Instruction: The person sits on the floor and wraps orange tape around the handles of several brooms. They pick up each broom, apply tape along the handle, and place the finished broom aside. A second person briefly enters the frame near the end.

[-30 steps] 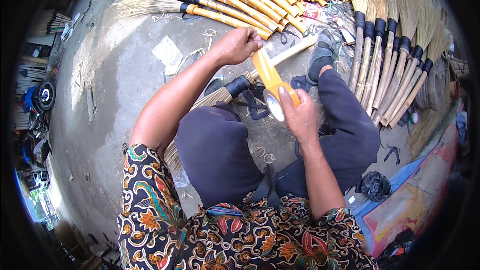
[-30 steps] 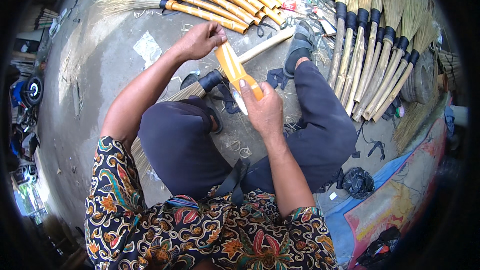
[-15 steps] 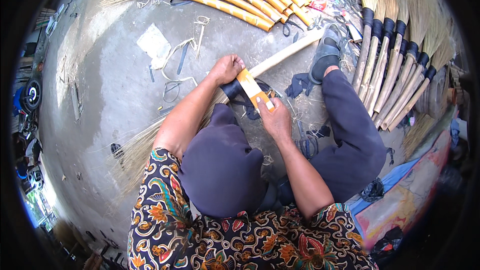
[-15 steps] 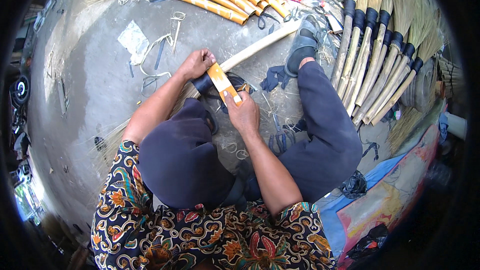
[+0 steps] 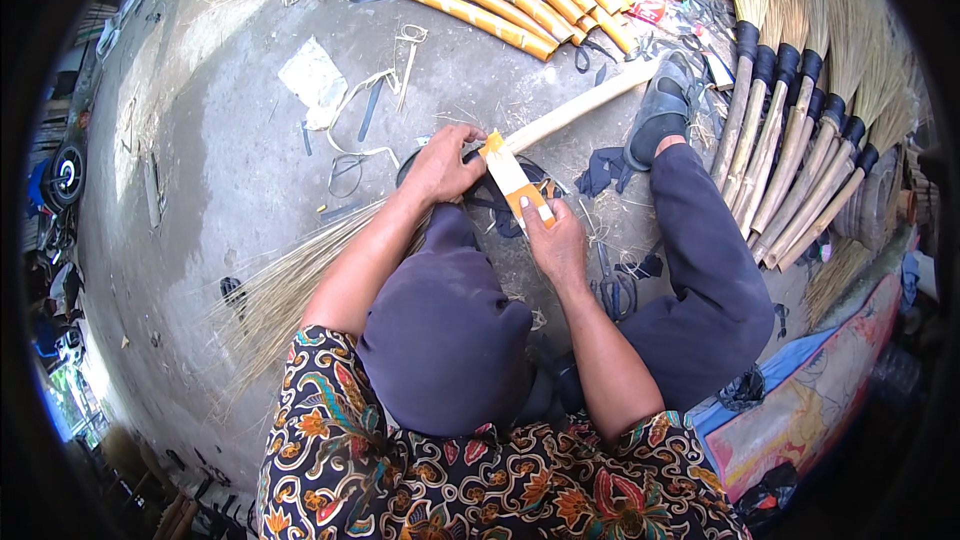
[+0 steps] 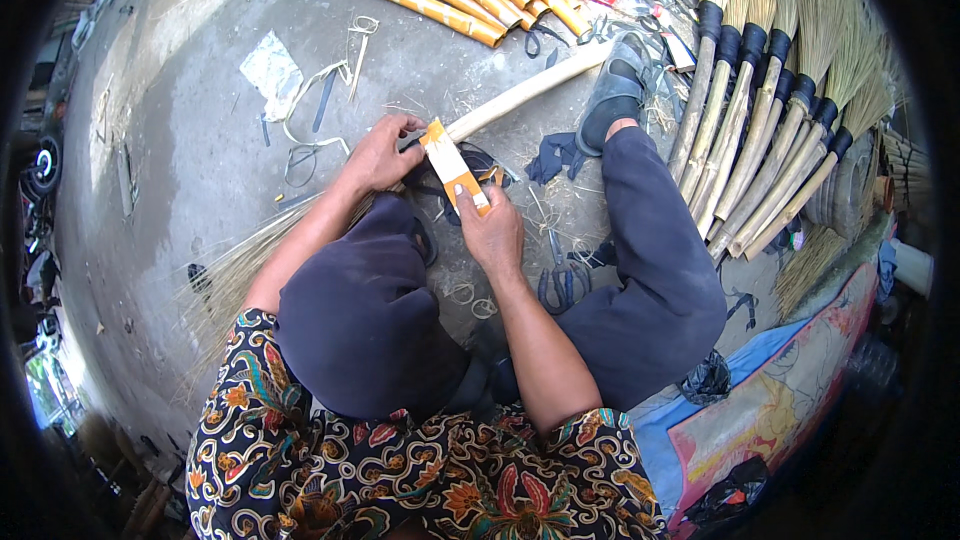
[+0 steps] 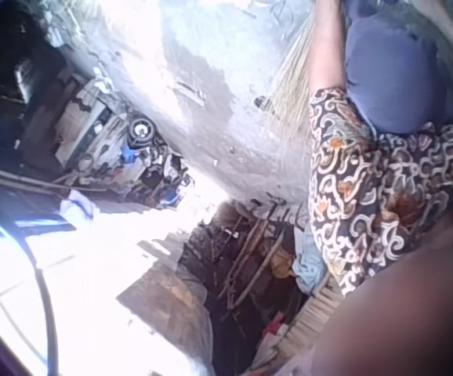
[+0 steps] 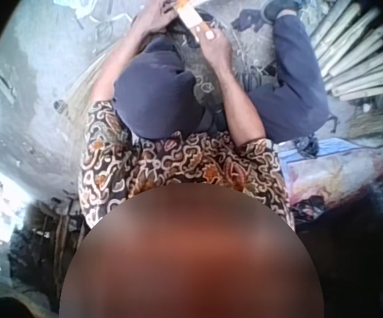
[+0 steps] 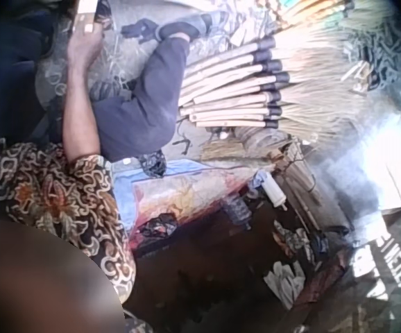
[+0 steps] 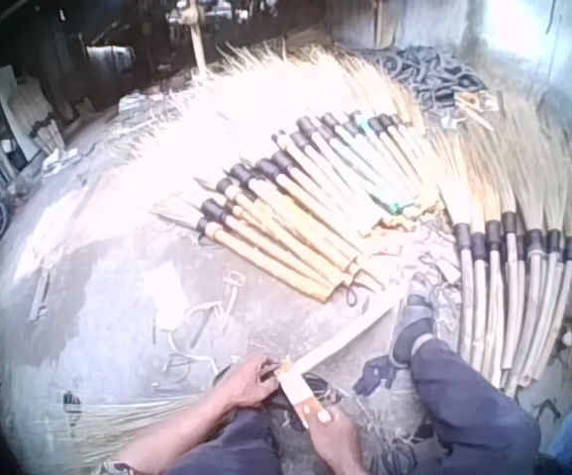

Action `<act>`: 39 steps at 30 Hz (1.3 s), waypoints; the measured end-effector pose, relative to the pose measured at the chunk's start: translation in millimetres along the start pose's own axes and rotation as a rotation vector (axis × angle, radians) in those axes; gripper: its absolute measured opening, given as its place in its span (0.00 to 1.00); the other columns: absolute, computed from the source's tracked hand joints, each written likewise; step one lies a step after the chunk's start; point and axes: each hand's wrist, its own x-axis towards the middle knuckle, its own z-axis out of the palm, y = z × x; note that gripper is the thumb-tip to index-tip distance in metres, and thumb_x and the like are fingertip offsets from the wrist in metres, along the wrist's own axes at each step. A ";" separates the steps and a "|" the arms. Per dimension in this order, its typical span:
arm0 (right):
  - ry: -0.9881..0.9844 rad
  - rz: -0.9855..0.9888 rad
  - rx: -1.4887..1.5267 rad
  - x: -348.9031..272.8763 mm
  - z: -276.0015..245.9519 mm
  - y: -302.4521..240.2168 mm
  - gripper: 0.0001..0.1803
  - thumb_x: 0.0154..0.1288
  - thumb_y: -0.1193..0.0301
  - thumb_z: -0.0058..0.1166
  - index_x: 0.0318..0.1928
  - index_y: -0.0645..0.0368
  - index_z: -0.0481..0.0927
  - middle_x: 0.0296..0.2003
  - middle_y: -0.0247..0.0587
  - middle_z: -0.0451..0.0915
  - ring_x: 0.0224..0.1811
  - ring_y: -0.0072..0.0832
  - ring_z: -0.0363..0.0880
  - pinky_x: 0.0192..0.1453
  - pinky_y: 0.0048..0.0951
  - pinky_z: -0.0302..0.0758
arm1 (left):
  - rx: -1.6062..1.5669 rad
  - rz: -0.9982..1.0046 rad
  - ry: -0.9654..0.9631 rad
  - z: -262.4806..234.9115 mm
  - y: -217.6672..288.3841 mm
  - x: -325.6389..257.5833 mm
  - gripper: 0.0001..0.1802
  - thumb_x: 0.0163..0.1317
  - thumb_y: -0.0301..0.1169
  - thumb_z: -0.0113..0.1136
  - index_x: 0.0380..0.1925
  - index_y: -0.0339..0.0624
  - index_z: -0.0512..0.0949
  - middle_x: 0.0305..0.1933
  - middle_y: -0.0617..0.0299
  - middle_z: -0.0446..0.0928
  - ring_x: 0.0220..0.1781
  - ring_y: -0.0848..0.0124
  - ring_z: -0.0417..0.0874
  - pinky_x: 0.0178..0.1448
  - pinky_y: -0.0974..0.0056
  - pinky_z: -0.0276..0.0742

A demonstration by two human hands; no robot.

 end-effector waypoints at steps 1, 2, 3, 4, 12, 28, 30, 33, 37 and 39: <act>0.012 -0.029 0.000 0.0 0.3 -0.8 0.28 0.74 0.48 0.65 0.40 0.65 0.85 0.33 0.60 0.88 0.38 0.55 0.90 0.45 0.51 0.81 | 0.207 0.050 -0.023 -0.1 6.2 -8.7 0.33 0.60 0.36 0.74 0.66 0.44 0.77 0.62 0.40 0.78 0.66 0.43 0.81 0.73 0.49 0.77; 0.020 -0.051 0.000 -0.4 0.1 -2.1 0.28 0.74 0.48 0.65 0.40 0.65 0.85 0.33 0.58 0.88 0.37 0.52 0.90 0.44 0.50 0.81 | 0.297 0.063 -0.057 -0.1 10.5 -14.8 0.36 0.59 0.38 0.77 0.67 0.44 0.76 0.62 0.40 0.78 0.67 0.43 0.80 0.73 0.48 0.78; 0.028 -0.051 -0.013 -1.0 -0.5 -4.1 0.27 0.74 0.48 0.65 0.40 0.65 0.85 0.32 0.57 0.88 0.36 0.50 0.90 0.43 0.49 0.81 | 0.409 0.045 -0.143 -1.3 12.6 -17.9 0.39 0.57 0.39 0.79 0.68 0.44 0.75 0.62 0.40 0.78 0.68 0.42 0.80 0.73 0.47 0.78; 0.007 -0.065 0.039 -1.2 -1.5 -7.2 0.27 0.74 0.48 0.66 0.39 0.65 0.85 0.31 0.55 0.88 0.35 0.47 0.90 0.43 0.47 0.81 | 0.386 0.043 -0.095 -2.4 13.0 -18.6 0.41 0.56 0.40 0.80 0.69 0.44 0.75 0.63 0.40 0.78 0.68 0.43 0.80 0.72 0.47 0.78; -0.073 -0.108 -0.041 31.4 -17.5 -52.1 0.30 0.73 0.46 0.67 0.34 0.66 0.85 0.27 0.52 0.87 0.32 0.41 0.88 0.40 0.44 0.80 | 0.115 -0.014 -0.329 -12.0 3.2 -1.7 0.45 0.56 0.41 0.79 0.72 0.40 0.71 0.63 0.33 0.81 0.67 0.40 0.82 0.72 0.45 0.78; -0.178 0.020 0.050 40.2 -4.4 -22.9 0.30 0.78 0.46 0.65 0.28 0.60 0.83 0.22 0.32 0.82 0.22 0.15 0.74 0.25 0.26 0.69 | -0.197 -0.180 -0.771 7.1 -47.9 36.9 0.43 0.54 0.54 0.81 0.66 0.40 0.82 0.61 0.49 0.87 0.63 0.55 0.87 0.68 0.55 0.79; -0.232 0.060 0.119 44.5 -11.9 -28.0 0.29 0.79 0.48 0.65 0.29 0.60 0.85 0.23 0.31 0.83 0.22 0.14 0.74 0.26 0.24 0.69 | 0.012 -0.168 -0.623 4.6 -27.3 23.0 0.45 0.56 0.54 0.80 0.67 0.37 0.80 0.63 0.44 0.85 0.66 0.51 0.85 0.72 0.53 0.77; -0.283 0.027 0.210 53.5 -19.0 -42.2 0.29 0.78 0.49 0.66 0.30 0.63 0.87 0.23 0.31 0.84 0.22 0.15 0.74 0.27 0.24 0.69 | 0.357 -0.116 -0.224 5.3 2.1 -11.6 0.50 0.59 0.55 0.78 0.71 0.32 0.70 0.63 0.36 0.79 0.67 0.42 0.82 0.70 0.46 0.80; -0.304 -0.010 0.210 61.6 -18.7 -60.1 0.26 0.77 0.50 0.66 0.34 0.64 0.88 0.25 0.32 0.85 0.23 0.15 0.76 0.27 0.24 0.70 | 0.463 -0.047 -0.155 -6.0 7.6 -22.5 0.41 0.59 0.49 0.80 0.62 0.32 0.75 0.61 0.38 0.81 0.66 0.42 0.84 0.69 0.46 0.82; -0.288 -0.036 0.131 63.0 -17.4 -63.3 0.26 0.77 0.51 0.66 0.33 0.64 0.88 0.26 0.33 0.86 0.23 0.15 0.77 0.27 0.24 0.71 | 0.376 -0.110 -0.268 -7.7 2.8 -19.4 0.39 0.59 0.49 0.80 0.60 0.32 0.76 0.60 0.36 0.82 0.66 0.42 0.84 0.68 0.46 0.82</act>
